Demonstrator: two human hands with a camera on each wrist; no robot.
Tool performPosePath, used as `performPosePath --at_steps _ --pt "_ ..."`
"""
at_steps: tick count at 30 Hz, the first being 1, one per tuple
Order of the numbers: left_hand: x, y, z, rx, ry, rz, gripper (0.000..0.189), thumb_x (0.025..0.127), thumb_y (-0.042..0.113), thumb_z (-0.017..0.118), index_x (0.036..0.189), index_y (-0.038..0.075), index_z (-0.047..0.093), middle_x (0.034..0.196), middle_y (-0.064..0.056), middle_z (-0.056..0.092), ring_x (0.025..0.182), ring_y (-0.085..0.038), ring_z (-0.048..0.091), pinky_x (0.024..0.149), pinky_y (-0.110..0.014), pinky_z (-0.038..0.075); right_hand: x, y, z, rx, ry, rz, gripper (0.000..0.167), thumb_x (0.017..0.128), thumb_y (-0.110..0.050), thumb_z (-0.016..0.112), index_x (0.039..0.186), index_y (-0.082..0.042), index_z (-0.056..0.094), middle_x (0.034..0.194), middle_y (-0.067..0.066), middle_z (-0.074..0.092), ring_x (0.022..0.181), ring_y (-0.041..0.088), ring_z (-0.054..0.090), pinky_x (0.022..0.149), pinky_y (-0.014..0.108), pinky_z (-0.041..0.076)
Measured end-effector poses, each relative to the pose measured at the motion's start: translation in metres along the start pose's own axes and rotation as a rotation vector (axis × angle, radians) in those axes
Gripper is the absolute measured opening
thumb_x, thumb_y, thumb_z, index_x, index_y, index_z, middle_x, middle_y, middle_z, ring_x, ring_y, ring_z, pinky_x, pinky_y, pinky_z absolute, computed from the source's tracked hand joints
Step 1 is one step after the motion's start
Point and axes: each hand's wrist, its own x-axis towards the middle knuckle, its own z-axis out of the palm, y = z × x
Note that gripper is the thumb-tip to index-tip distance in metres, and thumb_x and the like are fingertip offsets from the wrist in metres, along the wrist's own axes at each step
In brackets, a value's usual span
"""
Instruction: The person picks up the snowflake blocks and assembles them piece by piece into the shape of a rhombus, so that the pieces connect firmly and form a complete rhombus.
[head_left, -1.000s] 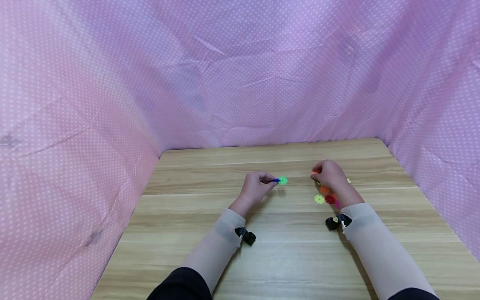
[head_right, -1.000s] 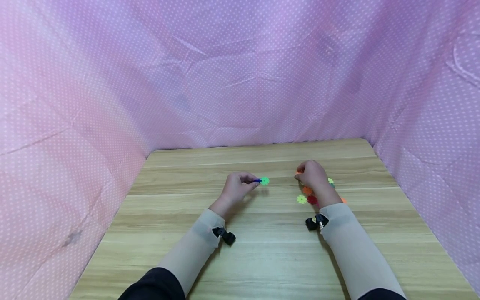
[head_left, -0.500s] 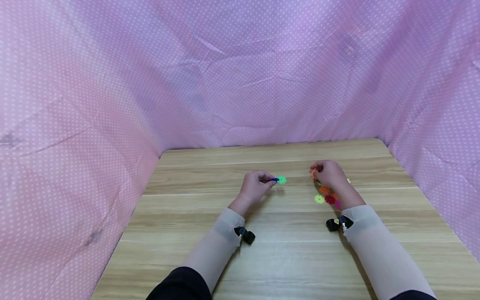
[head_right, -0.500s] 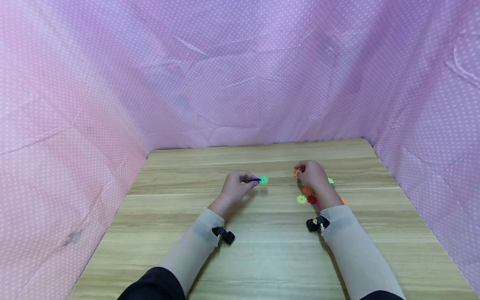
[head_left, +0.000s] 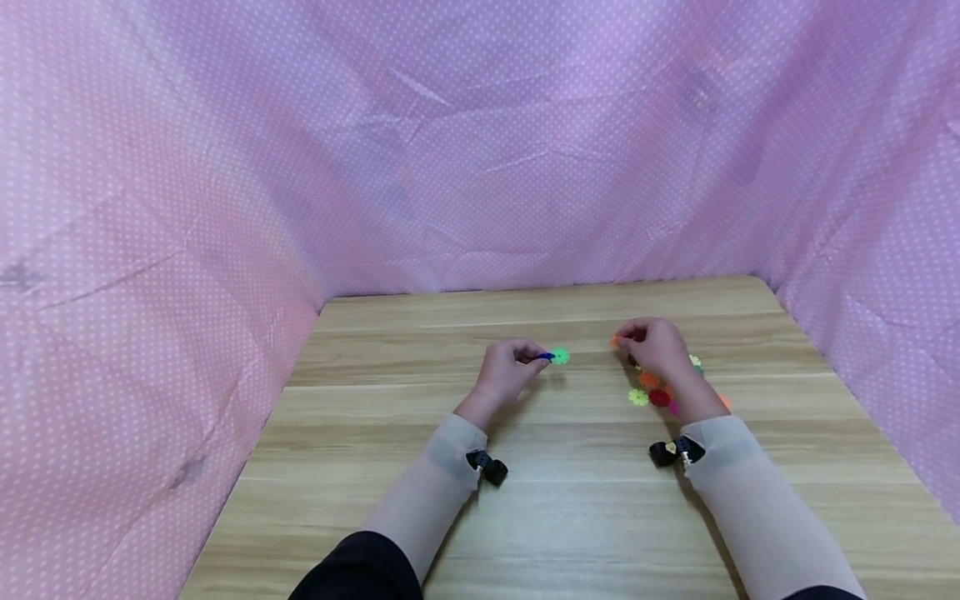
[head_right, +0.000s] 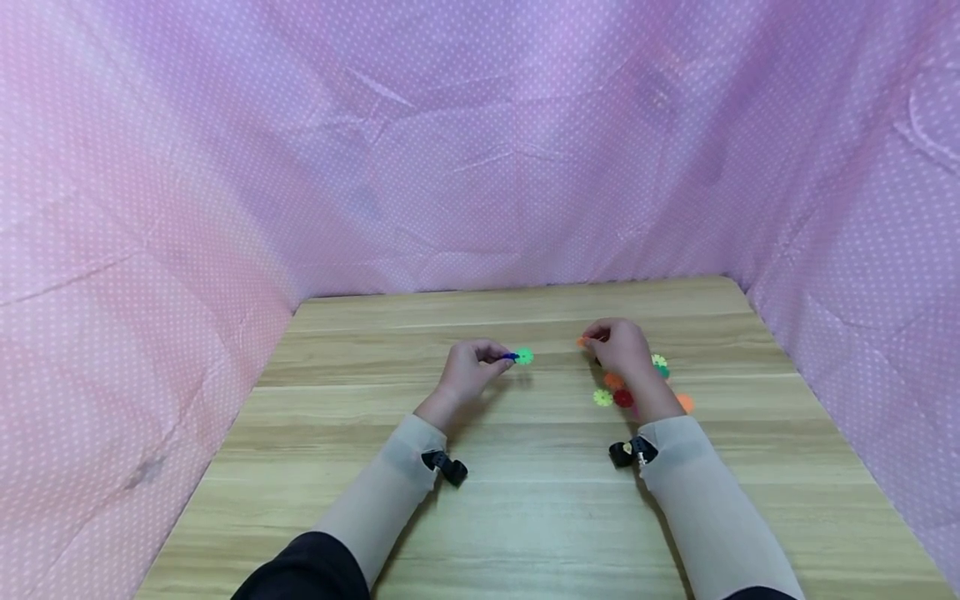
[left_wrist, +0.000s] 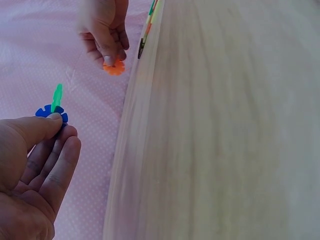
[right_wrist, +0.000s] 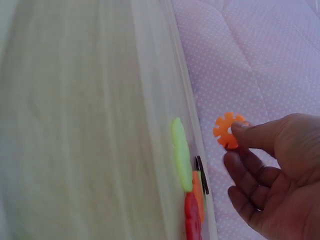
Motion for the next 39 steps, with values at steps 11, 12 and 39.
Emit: performPosePath --at_steps 11,12,39 --pt "0.002 -0.001 0.001 -0.001 0.004 0.015 0.005 0.094 0.013 0.081 0.097 0.009 0.080 0.086 0.008 0.075 0.081 -0.009 0.068 0.070 -0.024 0.057 -0.003 -0.023 0.010 0.069 -0.054 -0.093 0.015 0.100 -0.015 0.074 0.111 -0.005 0.078 0.101 0.010 0.074 0.091 0.023 0.065 0.073 0.029 0.054" --pt "0.002 -0.002 0.001 0.000 0.006 0.013 0.005 0.094 0.012 0.081 0.097 0.009 0.080 0.086 0.008 0.075 0.081 -0.009 0.068 0.071 -0.024 0.057 -0.004 -0.025 0.010 0.087 -0.064 -0.091 0.015 0.100 -0.015 0.074 0.111 -0.006 0.078 0.101 0.009 0.074 0.090 0.023 0.065 0.072 0.029 0.055" --pt "0.001 0.000 0.003 -0.019 -0.004 0.010 0.004 0.096 0.008 0.079 0.095 0.012 0.080 0.086 0.007 0.075 0.080 -0.008 0.068 0.071 -0.024 0.058 -0.014 -0.039 0.033 0.206 -0.149 -0.185 0.011 0.096 -0.010 0.078 0.105 -0.005 0.080 0.097 0.006 0.078 0.089 0.020 0.073 0.075 0.029 0.060"
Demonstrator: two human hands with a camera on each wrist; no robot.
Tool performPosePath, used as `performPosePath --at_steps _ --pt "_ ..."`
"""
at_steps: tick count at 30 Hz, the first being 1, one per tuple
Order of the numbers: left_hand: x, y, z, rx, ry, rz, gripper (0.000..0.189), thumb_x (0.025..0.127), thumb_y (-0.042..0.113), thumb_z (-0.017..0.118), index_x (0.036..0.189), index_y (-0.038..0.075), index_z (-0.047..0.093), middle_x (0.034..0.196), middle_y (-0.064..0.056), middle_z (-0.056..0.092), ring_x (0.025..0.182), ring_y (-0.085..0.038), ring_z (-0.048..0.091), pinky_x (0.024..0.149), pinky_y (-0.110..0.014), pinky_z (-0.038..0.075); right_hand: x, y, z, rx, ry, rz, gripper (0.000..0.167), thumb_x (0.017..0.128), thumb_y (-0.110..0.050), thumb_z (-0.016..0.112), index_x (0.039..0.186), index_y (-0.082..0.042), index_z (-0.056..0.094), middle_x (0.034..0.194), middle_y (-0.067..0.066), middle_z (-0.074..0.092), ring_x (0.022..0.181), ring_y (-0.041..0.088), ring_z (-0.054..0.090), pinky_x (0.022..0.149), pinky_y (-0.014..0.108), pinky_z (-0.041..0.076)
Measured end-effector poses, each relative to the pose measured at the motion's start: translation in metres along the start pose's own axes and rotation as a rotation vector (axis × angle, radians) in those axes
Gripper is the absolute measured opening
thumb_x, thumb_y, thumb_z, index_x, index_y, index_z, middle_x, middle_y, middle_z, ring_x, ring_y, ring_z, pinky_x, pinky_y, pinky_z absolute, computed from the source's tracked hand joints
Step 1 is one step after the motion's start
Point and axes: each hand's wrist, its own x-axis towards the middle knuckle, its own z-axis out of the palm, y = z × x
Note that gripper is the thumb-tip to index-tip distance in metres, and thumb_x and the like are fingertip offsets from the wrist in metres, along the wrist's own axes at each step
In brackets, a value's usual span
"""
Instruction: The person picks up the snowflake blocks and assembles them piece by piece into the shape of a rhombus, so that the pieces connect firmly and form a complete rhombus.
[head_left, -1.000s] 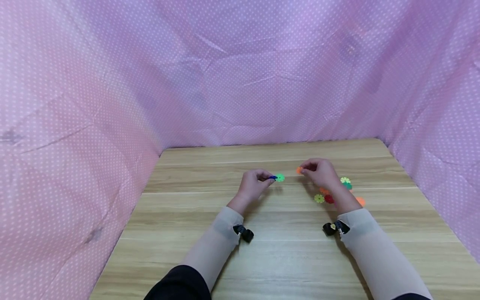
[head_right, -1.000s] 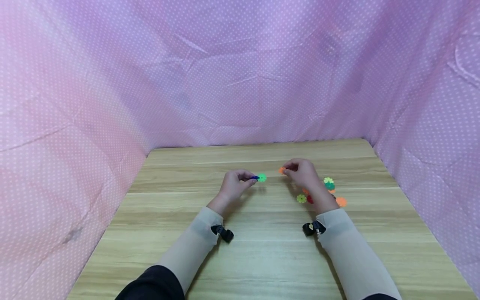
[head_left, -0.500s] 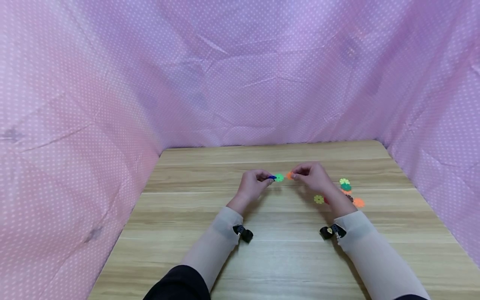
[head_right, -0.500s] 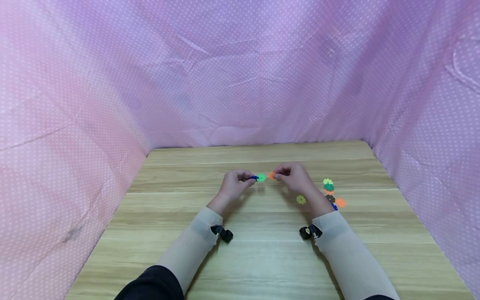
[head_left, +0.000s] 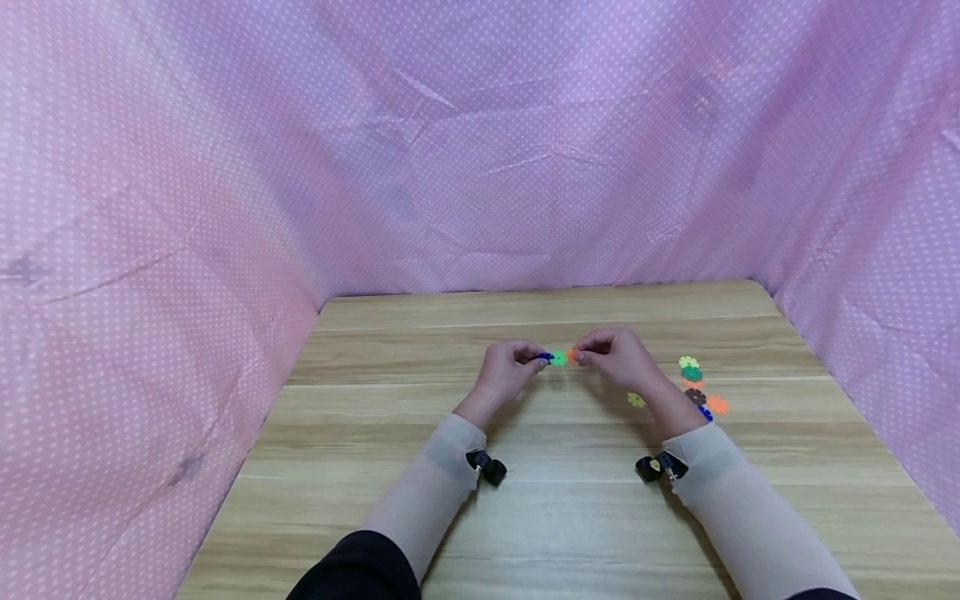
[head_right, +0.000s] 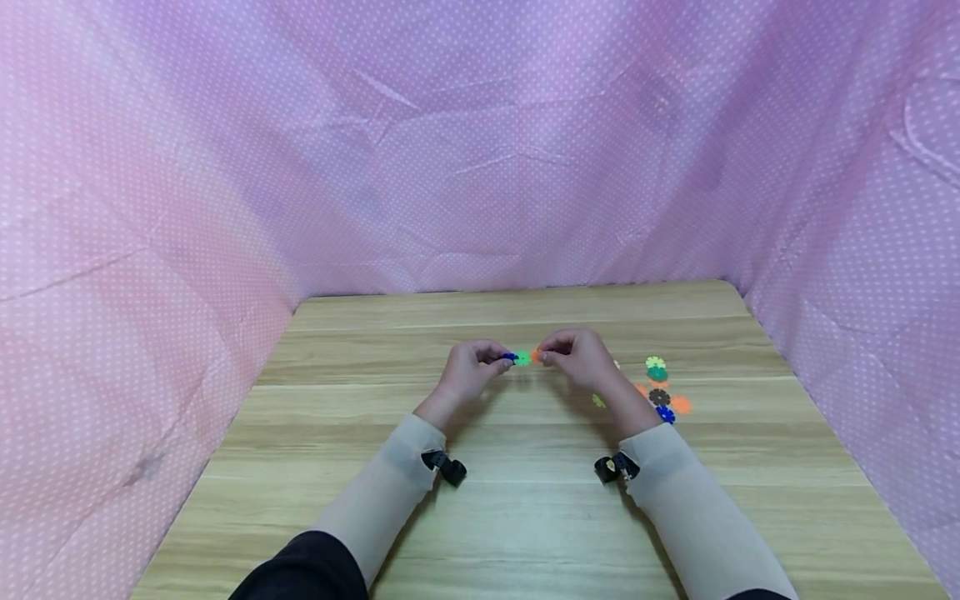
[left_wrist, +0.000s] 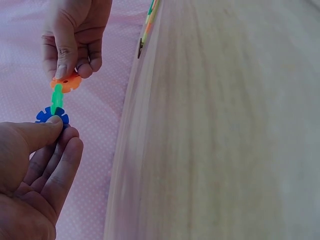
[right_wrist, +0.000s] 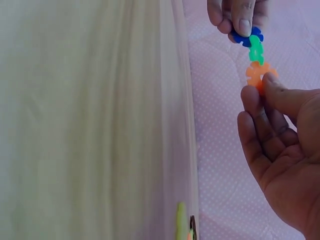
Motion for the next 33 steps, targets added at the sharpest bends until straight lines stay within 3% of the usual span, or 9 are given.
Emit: performPosePath --at_steps 8,14,22,28,33 --pt "-0.001 0.001 0.001 0.010 -0.005 0.007 0.005 0.094 0.007 0.080 0.095 0.011 0.081 0.088 0.002 0.077 0.079 -0.008 0.068 0.068 -0.024 0.057 -0.001 -0.006 0.010 -0.063 0.092 -0.054 0.005 0.092 0.001 0.079 0.094 -0.004 0.080 0.090 0.007 0.078 0.082 0.018 0.072 0.066 0.025 0.058" --pt "-0.001 -0.001 0.004 0.024 -0.009 0.042 0.005 0.092 0.006 0.082 0.095 0.010 0.082 0.085 0.006 0.077 0.077 -0.005 0.068 0.069 -0.022 0.058 -0.001 -0.004 0.014 -0.089 0.126 -0.058 0.009 0.091 0.004 0.079 0.089 -0.005 0.080 0.089 0.011 0.077 0.080 0.018 0.070 0.065 0.024 0.055" --pt "-0.003 -0.003 0.003 0.020 -0.012 0.021 0.005 0.094 0.009 0.081 0.094 0.013 0.082 0.084 0.009 0.076 0.079 -0.007 0.068 0.071 -0.025 0.058 -0.002 -0.004 0.009 -0.081 0.050 -0.041 0.003 0.094 -0.003 0.079 0.096 -0.005 0.080 0.093 0.006 0.077 0.085 0.017 0.072 0.068 0.026 0.057" --pt "-0.003 -0.004 0.001 0.022 -0.015 0.004 0.004 0.095 0.011 0.079 0.095 0.014 0.082 0.085 0.010 0.075 0.080 -0.009 0.067 0.070 -0.026 0.057 -0.004 -0.002 -0.004 -0.119 -0.021 -0.008 0.012 0.096 -0.013 0.079 0.108 -0.011 0.080 0.102 0.003 0.077 0.093 0.020 0.071 0.075 0.034 0.058" --pt "-0.003 -0.003 0.001 0.019 -0.021 -0.009 0.005 0.096 0.010 0.079 0.094 0.015 0.081 0.084 0.011 0.075 0.079 -0.009 0.067 0.067 -0.025 0.056 -0.005 0.000 -0.021 -0.146 -0.020 0.038 0.019 0.097 -0.015 0.078 0.115 -0.007 0.078 0.107 0.004 0.076 0.097 0.023 0.069 0.079 0.037 0.057"
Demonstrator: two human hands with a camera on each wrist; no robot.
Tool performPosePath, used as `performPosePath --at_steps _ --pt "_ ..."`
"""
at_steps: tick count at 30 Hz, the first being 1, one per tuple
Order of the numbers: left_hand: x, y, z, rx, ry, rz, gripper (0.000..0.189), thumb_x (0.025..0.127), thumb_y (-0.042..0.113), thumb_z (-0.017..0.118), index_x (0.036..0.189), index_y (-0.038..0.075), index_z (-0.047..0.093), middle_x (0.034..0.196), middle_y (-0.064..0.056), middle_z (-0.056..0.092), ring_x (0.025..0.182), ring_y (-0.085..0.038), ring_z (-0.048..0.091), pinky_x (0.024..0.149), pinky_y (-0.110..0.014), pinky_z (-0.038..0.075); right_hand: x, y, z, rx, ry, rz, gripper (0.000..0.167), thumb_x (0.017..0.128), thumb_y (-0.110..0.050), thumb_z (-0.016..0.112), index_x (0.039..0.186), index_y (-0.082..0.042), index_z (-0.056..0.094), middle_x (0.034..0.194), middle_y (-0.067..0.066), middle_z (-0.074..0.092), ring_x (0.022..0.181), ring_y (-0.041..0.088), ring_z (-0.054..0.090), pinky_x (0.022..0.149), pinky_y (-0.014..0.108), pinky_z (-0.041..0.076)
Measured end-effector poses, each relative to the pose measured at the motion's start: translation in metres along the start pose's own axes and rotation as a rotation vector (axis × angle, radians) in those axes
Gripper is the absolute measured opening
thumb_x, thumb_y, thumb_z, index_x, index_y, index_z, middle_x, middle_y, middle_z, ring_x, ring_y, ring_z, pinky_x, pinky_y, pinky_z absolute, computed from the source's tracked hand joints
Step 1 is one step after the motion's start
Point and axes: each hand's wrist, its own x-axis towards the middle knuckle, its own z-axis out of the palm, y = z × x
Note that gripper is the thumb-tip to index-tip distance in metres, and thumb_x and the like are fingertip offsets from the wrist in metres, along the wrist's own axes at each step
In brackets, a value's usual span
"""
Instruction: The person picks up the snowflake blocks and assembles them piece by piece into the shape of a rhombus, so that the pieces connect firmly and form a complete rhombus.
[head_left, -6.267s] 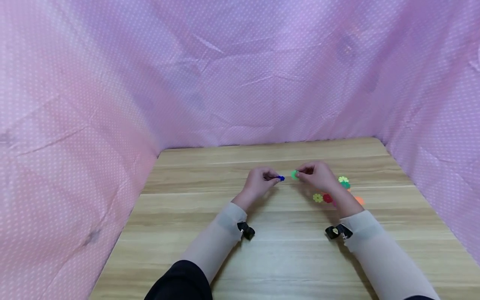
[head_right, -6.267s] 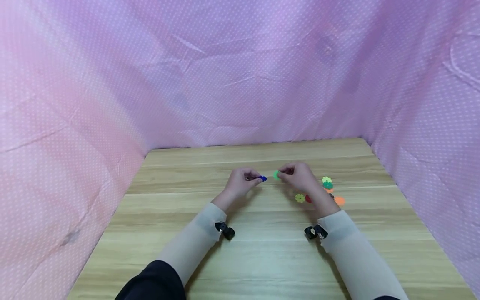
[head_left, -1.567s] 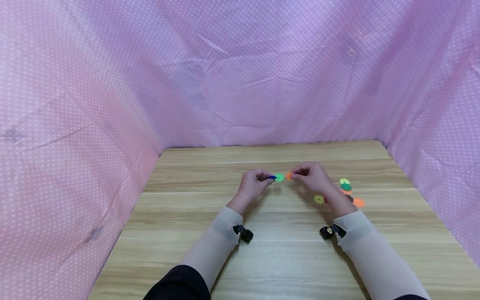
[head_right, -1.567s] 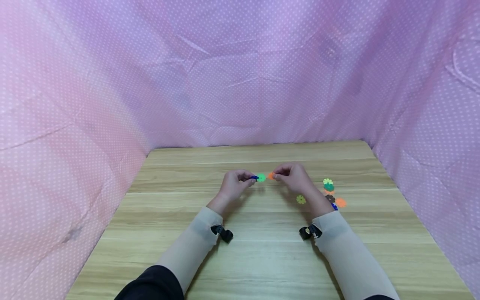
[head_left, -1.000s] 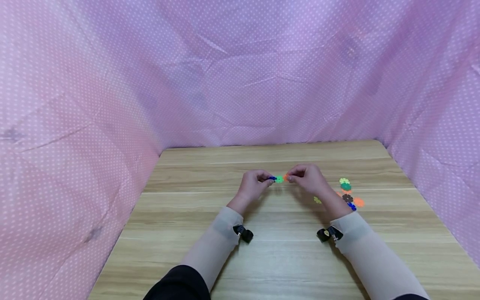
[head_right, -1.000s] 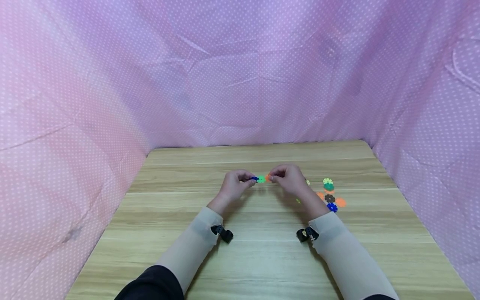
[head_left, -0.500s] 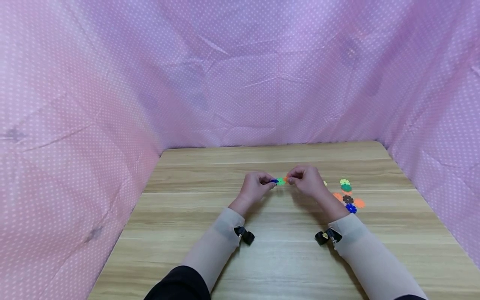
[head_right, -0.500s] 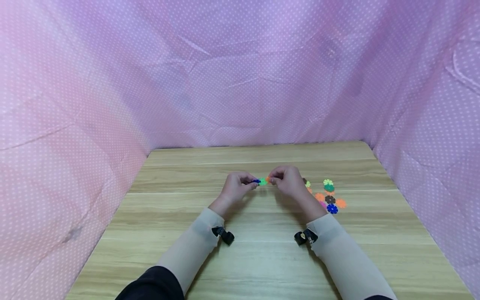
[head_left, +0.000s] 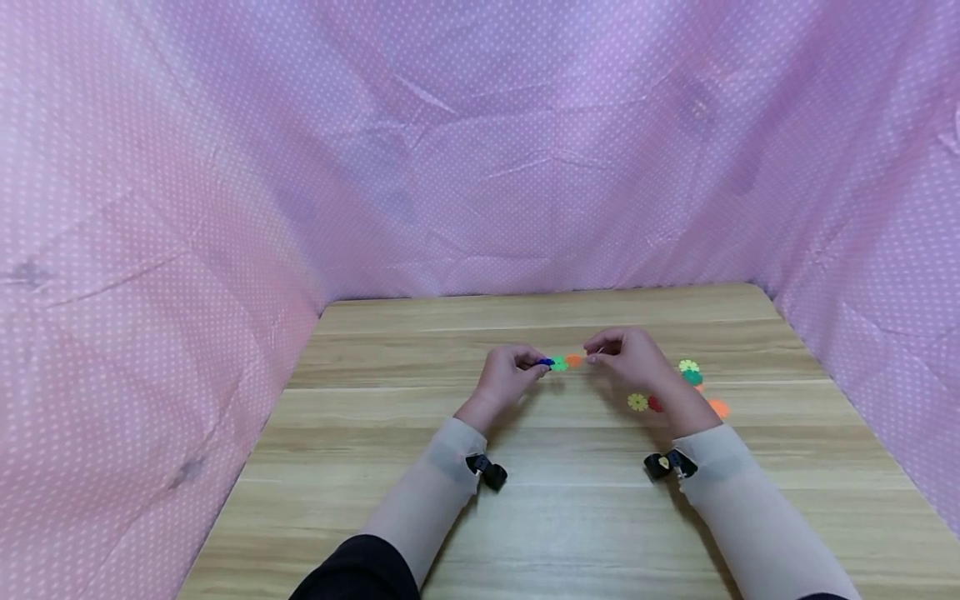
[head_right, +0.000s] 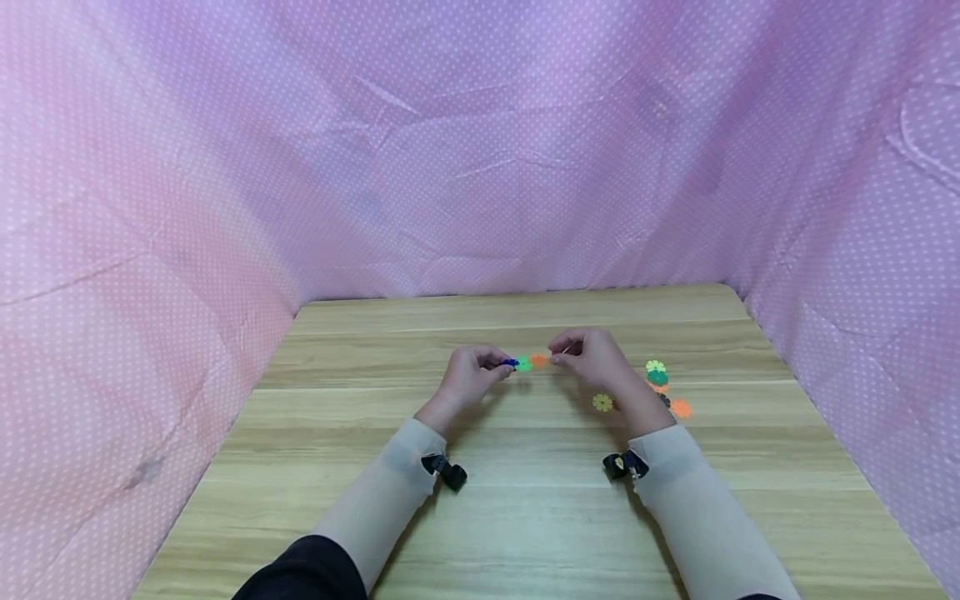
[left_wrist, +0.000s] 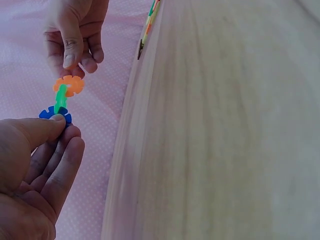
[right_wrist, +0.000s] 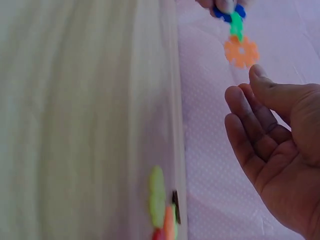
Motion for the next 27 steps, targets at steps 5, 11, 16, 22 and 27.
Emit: performPosePath --at_steps 5,11,16,22,27 --pt "-0.001 0.000 0.000 -0.016 0.001 -0.014 0.006 0.095 0.011 0.080 0.093 0.017 0.081 0.085 0.011 0.074 0.079 -0.010 0.067 0.065 -0.025 0.056 -0.001 0.009 -0.017 -0.036 0.026 0.035 0.023 0.098 -0.017 0.077 0.118 -0.005 0.076 0.106 0.009 0.075 0.096 0.024 0.067 0.077 0.031 0.056" --pt "0.000 0.000 0.000 -0.011 0.006 -0.012 0.007 0.095 0.012 0.080 0.092 0.018 0.080 0.084 0.012 0.074 0.078 -0.010 0.066 0.065 -0.025 0.055 -0.003 0.025 -0.037 -0.073 0.046 0.072 0.030 0.100 -0.016 0.075 0.125 0.000 0.072 0.109 0.014 0.074 0.096 0.028 0.069 0.081 0.035 0.057" --pt "0.000 0.000 -0.001 -0.009 0.005 -0.009 0.007 0.095 0.010 0.080 0.093 0.017 0.081 0.084 0.012 0.074 0.079 -0.010 0.066 0.066 -0.025 0.055 -0.009 0.037 -0.050 -0.107 0.039 0.123 0.034 0.102 -0.018 0.071 0.130 0.000 0.069 0.117 0.018 0.071 0.106 0.033 0.066 0.090 0.047 0.056" --pt "0.000 0.000 -0.001 -0.015 0.009 -0.008 0.006 0.095 0.011 0.080 0.094 0.017 0.081 0.084 0.012 0.074 0.078 -0.010 0.066 0.066 -0.025 0.055 -0.013 0.051 -0.065 -0.155 0.046 0.152 0.039 0.101 -0.019 0.072 0.133 0.002 0.066 0.121 0.023 0.069 0.111 0.039 0.064 0.096 0.056 0.053" --pt "0.000 0.001 0.000 -0.026 0.012 -0.007 0.007 0.094 0.010 0.080 0.093 0.017 0.081 0.083 0.012 0.074 0.077 -0.010 0.066 0.065 -0.025 0.055 -0.019 0.058 -0.075 -0.147 0.029 0.208 0.046 0.102 -0.020 0.072 0.140 0.004 0.061 0.130 0.027 0.064 0.117 0.042 0.059 0.096 0.055 0.053"
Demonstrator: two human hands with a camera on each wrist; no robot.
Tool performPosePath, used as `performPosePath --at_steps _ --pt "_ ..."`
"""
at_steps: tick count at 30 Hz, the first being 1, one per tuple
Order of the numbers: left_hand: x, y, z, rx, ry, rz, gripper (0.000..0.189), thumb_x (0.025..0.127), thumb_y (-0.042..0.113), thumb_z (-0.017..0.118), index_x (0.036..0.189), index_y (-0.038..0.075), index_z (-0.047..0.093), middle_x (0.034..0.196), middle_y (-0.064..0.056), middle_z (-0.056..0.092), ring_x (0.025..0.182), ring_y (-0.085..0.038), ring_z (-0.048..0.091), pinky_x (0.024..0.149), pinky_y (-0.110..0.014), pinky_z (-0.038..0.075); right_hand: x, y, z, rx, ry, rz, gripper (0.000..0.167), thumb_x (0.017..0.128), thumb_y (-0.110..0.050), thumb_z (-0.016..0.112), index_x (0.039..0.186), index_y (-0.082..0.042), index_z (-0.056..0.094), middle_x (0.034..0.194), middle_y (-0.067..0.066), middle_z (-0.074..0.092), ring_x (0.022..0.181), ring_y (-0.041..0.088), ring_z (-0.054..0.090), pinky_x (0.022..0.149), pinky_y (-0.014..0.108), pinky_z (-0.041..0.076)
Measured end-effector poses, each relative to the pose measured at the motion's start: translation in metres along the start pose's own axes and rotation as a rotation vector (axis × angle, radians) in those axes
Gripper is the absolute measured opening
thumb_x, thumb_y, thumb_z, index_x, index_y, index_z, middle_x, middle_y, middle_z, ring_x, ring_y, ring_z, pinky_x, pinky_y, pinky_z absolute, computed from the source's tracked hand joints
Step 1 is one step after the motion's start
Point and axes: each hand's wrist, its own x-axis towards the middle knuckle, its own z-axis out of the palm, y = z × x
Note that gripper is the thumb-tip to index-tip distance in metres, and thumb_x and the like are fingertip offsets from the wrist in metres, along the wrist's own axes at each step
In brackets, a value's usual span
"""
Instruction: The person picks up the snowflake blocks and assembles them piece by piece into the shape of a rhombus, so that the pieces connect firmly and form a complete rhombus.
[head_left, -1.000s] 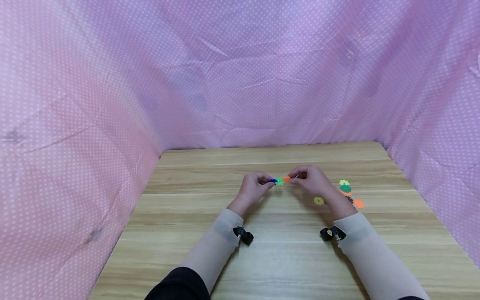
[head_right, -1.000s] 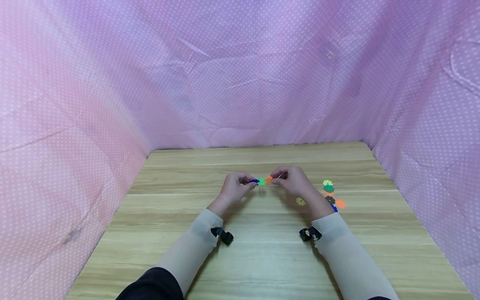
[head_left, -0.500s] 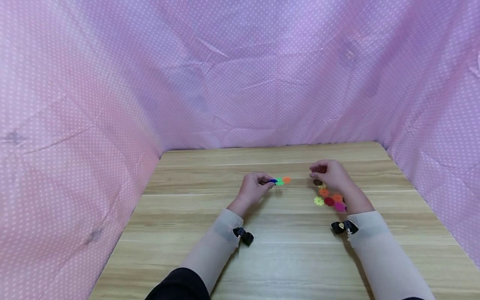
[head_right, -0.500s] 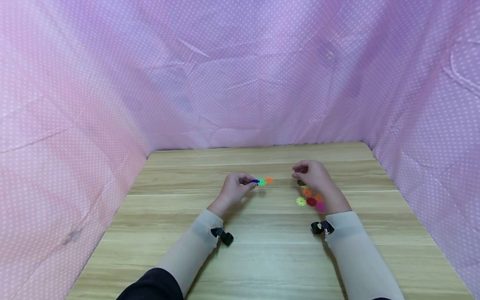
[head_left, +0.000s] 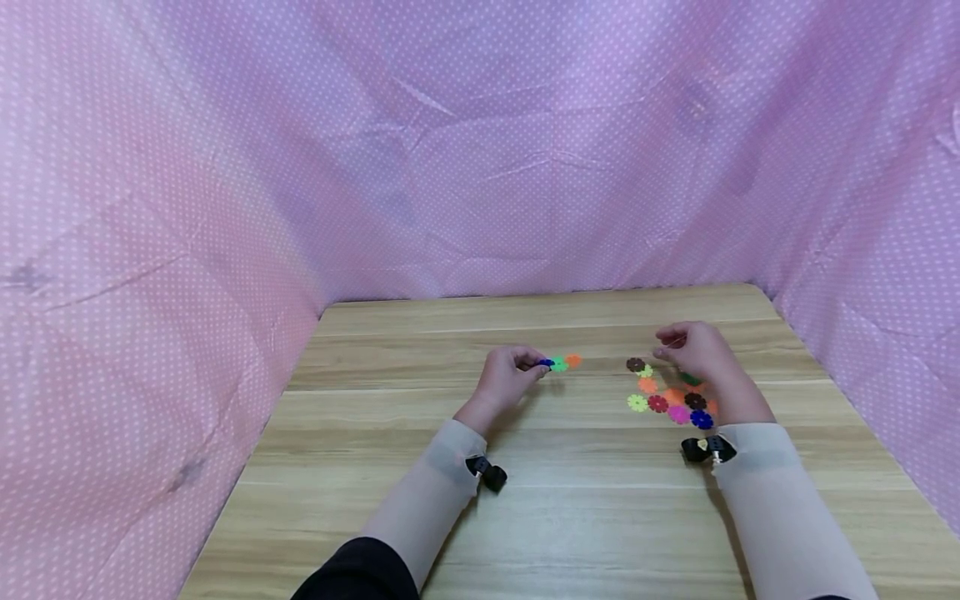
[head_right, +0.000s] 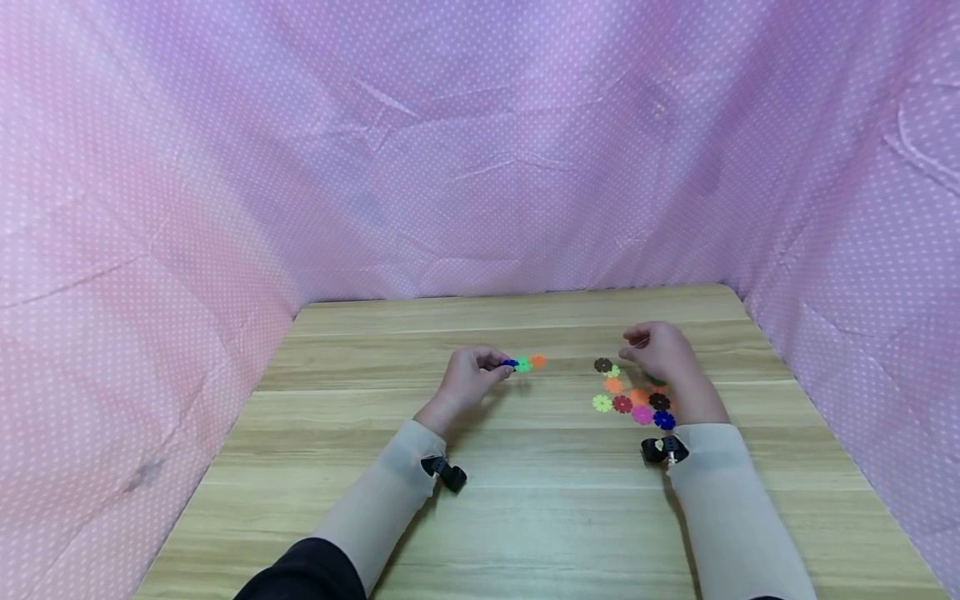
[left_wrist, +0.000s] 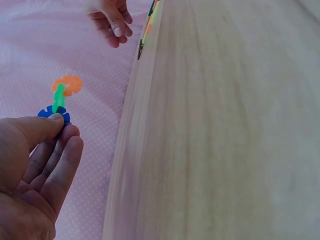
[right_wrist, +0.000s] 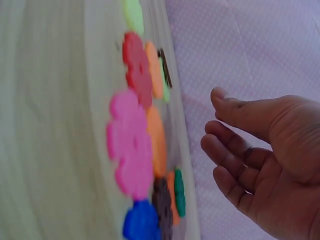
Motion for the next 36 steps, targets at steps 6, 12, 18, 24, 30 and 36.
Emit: performPosePath --at_steps 6,12,18,24,30,36 --pt "0.000 0.000 0.000 -0.007 0.003 0.002 0.006 0.095 0.008 0.080 0.094 0.014 0.081 0.083 0.010 0.075 0.077 -0.009 0.066 0.064 -0.024 0.055 -0.002 0.016 -0.007 0.014 -0.027 0.049 0.051 0.101 -0.020 0.073 0.142 0.005 0.057 0.137 0.030 0.060 0.121 0.045 0.058 0.096 0.055 0.054" --pt "0.000 0.001 0.000 -0.019 0.004 -0.004 0.005 0.095 0.008 0.080 0.094 0.012 0.081 0.083 0.009 0.075 0.076 -0.008 0.066 0.063 -0.023 0.055 -0.004 0.026 -0.011 0.106 -0.079 0.124 0.055 0.098 -0.017 0.077 0.143 0.007 0.056 0.138 0.030 0.057 0.109 0.035 0.062 0.079 0.037 0.061" --pt "-0.001 0.001 0.000 -0.014 0.001 -0.003 0.005 0.095 0.007 0.079 0.094 0.012 0.081 0.083 0.009 0.075 0.076 -0.008 0.066 0.064 -0.023 0.055 -0.004 0.035 -0.014 0.110 -0.112 0.138 0.054 0.096 -0.011 0.076 0.142 0.009 0.056 0.136 0.031 0.057 0.104 0.032 0.064 0.078 0.035 0.061" --pt "-0.001 0.001 -0.001 -0.008 -0.005 -0.006 0.005 0.095 0.008 0.079 0.096 0.013 0.080 0.084 0.009 0.074 0.077 -0.009 0.067 0.065 -0.024 0.056 -0.008 0.042 -0.025 -0.004 -0.118 0.107 0.056 0.092 -0.019 0.082 0.134 0.011 0.061 0.122 0.026 0.065 0.103 0.033 0.063 0.085 0.044 0.057" --pt "-0.001 0.001 -0.001 -0.016 -0.002 -0.016 0.005 0.095 0.010 0.080 0.095 0.014 0.080 0.084 0.008 0.074 0.078 -0.010 0.067 0.064 -0.024 0.056 -0.013 0.042 -0.035 -0.040 -0.139 0.142 0.052 0.090 -0.031 0.085 0.121 0.008 0.067 0.108 0.017 0.072 0.092 0.027 0.063 0.078 0.039 0.054" --pt "-0.001 0.002 -0.002 -0.027 -0.007 -0.025 0.002 0.095 0.011 0.079 0.097 0.011 0.080 0.086 0.006 0.075 0.078 -0.010 0.068 0.064 -0.024 0.056 -0.015 0.039 -0.040 -0.061 -0.165 0.155 0.045 0.085 -0.026 0.089 0.111 0.006 0.070 0.100 0.012 0.071 0.087 0.025 0.063 0.077 0.039 0.052"
